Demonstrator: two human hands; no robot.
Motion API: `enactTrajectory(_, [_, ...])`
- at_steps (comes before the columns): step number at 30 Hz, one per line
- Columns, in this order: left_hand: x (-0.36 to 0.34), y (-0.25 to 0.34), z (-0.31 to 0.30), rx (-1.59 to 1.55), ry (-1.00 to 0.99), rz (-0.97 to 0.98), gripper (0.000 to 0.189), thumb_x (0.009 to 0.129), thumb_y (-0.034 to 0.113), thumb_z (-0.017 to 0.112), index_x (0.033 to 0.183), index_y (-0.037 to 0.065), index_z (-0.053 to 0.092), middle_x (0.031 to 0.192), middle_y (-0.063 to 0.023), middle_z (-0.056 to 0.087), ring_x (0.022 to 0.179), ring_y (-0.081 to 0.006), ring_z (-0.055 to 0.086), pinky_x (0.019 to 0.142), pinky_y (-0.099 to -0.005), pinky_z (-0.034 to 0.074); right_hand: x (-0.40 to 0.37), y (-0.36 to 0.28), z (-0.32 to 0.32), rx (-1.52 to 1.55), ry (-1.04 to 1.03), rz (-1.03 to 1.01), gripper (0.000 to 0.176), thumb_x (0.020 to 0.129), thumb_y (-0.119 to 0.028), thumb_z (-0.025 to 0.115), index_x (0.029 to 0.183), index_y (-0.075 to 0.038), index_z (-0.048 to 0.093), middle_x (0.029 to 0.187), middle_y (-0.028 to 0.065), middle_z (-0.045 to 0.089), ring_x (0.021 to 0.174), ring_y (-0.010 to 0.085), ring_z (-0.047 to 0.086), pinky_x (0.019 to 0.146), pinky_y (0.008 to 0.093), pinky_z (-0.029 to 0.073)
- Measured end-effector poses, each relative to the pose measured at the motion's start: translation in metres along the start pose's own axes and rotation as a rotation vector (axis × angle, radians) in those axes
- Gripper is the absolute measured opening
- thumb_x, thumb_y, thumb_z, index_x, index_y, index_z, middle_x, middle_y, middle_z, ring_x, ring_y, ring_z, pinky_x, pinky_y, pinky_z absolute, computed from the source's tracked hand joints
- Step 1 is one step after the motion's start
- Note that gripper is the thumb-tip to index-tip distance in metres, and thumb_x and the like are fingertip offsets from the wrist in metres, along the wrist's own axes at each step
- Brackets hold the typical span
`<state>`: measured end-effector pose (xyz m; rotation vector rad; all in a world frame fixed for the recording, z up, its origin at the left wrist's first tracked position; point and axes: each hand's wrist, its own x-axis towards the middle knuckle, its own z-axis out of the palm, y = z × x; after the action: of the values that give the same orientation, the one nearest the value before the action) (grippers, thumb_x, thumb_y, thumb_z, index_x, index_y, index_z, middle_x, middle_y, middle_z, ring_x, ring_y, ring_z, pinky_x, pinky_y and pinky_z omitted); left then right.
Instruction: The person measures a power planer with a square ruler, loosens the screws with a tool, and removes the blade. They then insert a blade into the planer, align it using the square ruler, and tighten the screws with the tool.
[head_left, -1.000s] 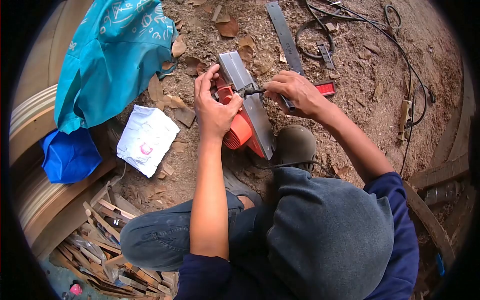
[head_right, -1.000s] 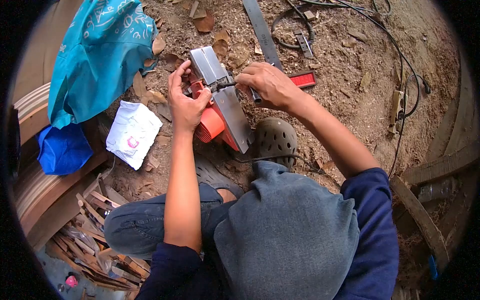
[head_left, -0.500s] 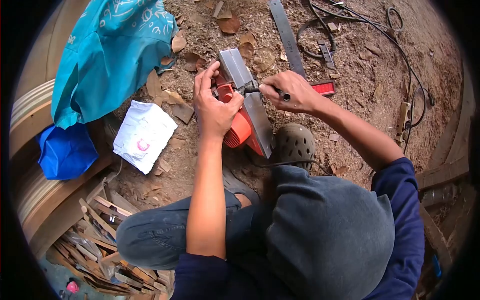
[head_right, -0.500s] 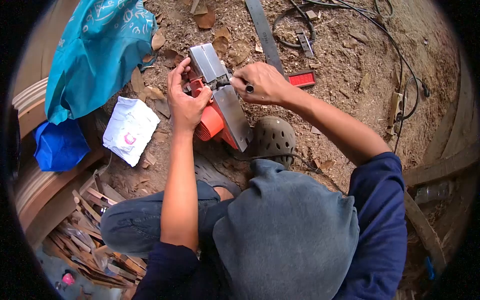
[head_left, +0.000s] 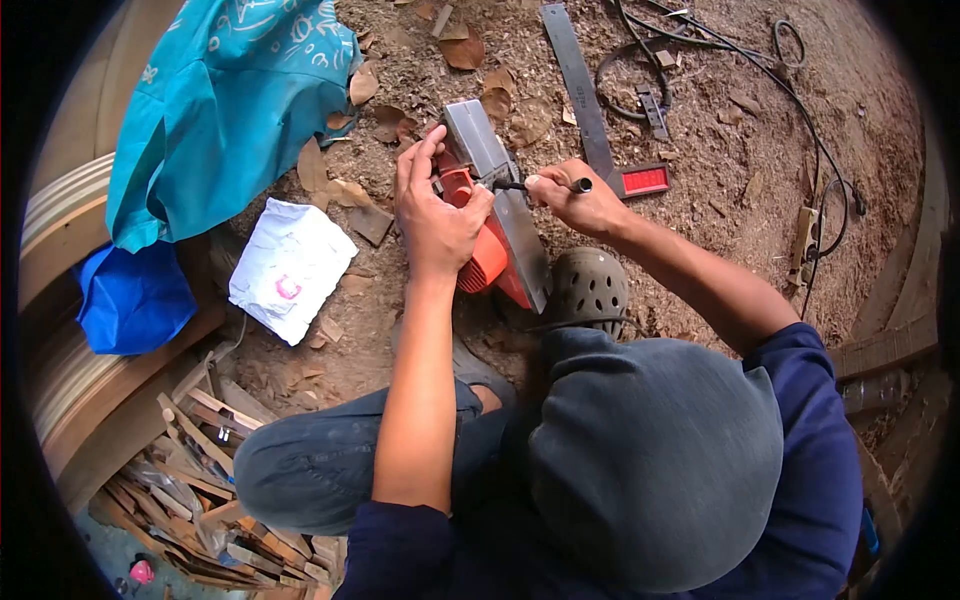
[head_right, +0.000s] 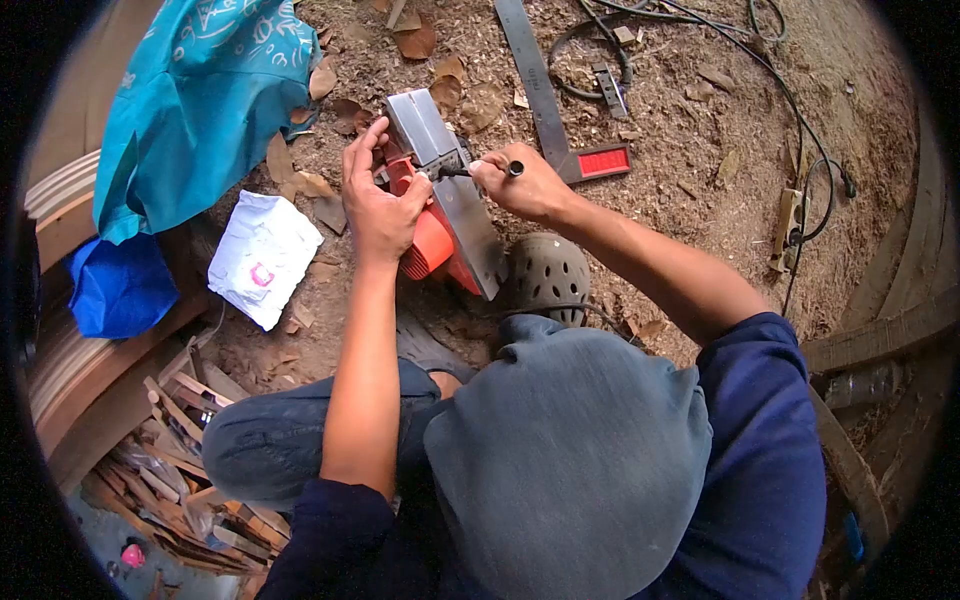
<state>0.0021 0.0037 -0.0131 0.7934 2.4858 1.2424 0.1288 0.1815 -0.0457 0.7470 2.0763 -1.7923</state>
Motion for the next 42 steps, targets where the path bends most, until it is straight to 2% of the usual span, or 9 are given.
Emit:
enactTrajectory(7, [0.001, 0.0, -0.001, -0.075, 0.003, -0.021, 0.073, 0.074, 0.007, 0.079, 0.145, 0.003, 0.061, 0.129, -0.013, 0.059, 0.121, -0.0266, 0.063, 0.107, -0.0402, 0.052, 0.002, -0.001, -0.001, 0.0, -0.019, 0.011, 0.044, 0.101, -0.034, 0.056, 0.076, 0.002, 0.061, 0.063, 0.0151, 0.053, 0.06, 0.0228, 0.049, 0.063, 0.0438, 0.045])
enactTrajectory(13, [-0.001, -0.008, -0.001, -0.085, -0.013, 0.0, 0.075, 0.074, 0.008, 0.08, 0.146, 0.003, 0.06, 0.133, -0.0149, 0.059, 0.121, -0.0312, 0.065, 0.105, -0.0431, 0.055, -0.032, -0.022, -0.031, -0.119, 0.107, -0.075, 0.038, 0.106, -0.033, 0.058, 0.088, 0.0, 0.064, 0.074, 0.0234, 0.063, 0.07, 0.0384, 0.064, 0.068, 0.0499, 0.049])
enactTrajectory(15, [-0.004, -0.006, -0.003, -0.133, -0.018, -0.039, 0.067, 0.08, 0.012, 0.078, 0.144, 0.004, 0.061, 0.133, -0.0131, 0.059, 0.123, -0.0274, 0.063, 0.109, -0.0401, 0.052, -0.064, -0.025, -0.043, -0.381, 0.246, -0.142, 0.026, 0.105, -0.026, 0.06, 0.096, -0.002, 0.061, 0.075, 0.0238, 0.065, 0.073, 0.0425, 0.067, 0.066, 0.0535, 0.049])
enactTrajectory(20, [-0.002, -0.016, 0.002, -0.186, 0.035, 0.004, 0.056, 0.085, 0.013, 0.073, 0.14, 0.003, 0.065, 0.131, -0.0139, 0.062, 0.12, -0.0277, 0.065, 0.107, -0.0415, 0.053, -0.134, 0.042, -0.062, -0.911, 0.246, -0.079, 0.015, 0.093, -0.011, 0.064, 0.104, -0.003, 0.057, 0.086, 0.0191, 0.066, 0.087, 0.0401, 0.067, 0.075, 0.0499, 0.052])
enactTrajectory(27, [-0.003, -0.013, 0.004, -0.13, 0.073, -0.017, 0.052, 0.085, 0.01, 0.075, 0.137, 0.003, 0.067, 0.125, -0.0122, 0.065, 0.115, -0.0257, 0.067, 0.105, -0.0406, 0.054, -0.164, 0.064, -0.064, -1.192, 0.075, -0.072, 0.034, 0.082, -0.001, 0.067, 0.115, -0.003, 0.061, 0.105, 0.013, 0.067, 0.102, 0.0315, 0.064, 0.094, 0.0426, 0.05])
enactTrajectory(29, [-0.007, -0.016, 0.002, -0.117, 0.078, -0.039, 0.05, 0.087, 0.009, 0.075, 0.137, 0.003, 0.067, 0.126, -0.0113, 0.064, 0.115, -0.0235, 0.066, 0.106, -0.0393, 0.053, -0.148, 0.042, -0.058, -1.117, 0.104, -0.118, 0.042, 0.082, 0.001, 0.066, 0.123, -0.003, 0.064, 0.108, 0.0145, 0.066, 0.106, 0.0339, 0.064, 0.096, 0.0434, 0.051])
enactTrajectory(35, [-0.007, -0.012, 0.006, -0.159, 0.151, -0.116, 0.042, 0.088, 0.007, 0.072, 0.13, 0.001, 0.069, 0.114, -0.0117, 0.067, 0.105, -0.0254, 0.071, 0.097, -0.0396, 0.057, -0.055, 0.014, -0.011, -0.261, 0.273, -0.247, 0.039, 0.096, -0.011, 0.064, 0.134, -0.006, 0.069, 0.109, 0.0223, 0.072, 0.097, 0.0397, 0.071, 0.086, 0.0463, 0.056])
enactTrajectory(38, [-0.008, -0.014, 0.007, -0.185, 0.156, -0.146, 0.041, 0.088, 0.008, 0.071, 0.129, 0.001, 0.069, 0.114, -0.0121, 0.067, 0.106, -0.0256, 0.071, 0.097, -0.0397, 0.057, -0.028, -0.003, 0.007, -0.091, 0.154, 0.061, 0.047, 0.098, -0.015, 0.061, 0.144, -0.007, 0.066, 0.116, 0.0253, 0.073, 0.099, 0.0396, 0.072, 0.09, 0.045, 0.056])
enactTrajectory(42, [-0.006, -0.01, 0.006, -0.151, 0.155, -0.151, 0.041, 0.089, 0.009, 0.071, 0.129, 0.001, 0.069, 0.115, -0.0124, 0.067, 0.106, -0.0257, 0.071, 0.097, -0.0397, 0.057, -0.004, 0.033, 0.045, 0.075, 0.309, -0.109, 0.051, 0.097, -0.015, 0.06, 0.149, -0.011, 0.064, 0.124, 0.0306, 0.072, 0.108, 0.0385, 0.075, 0.097, 0.0455, 0.056])
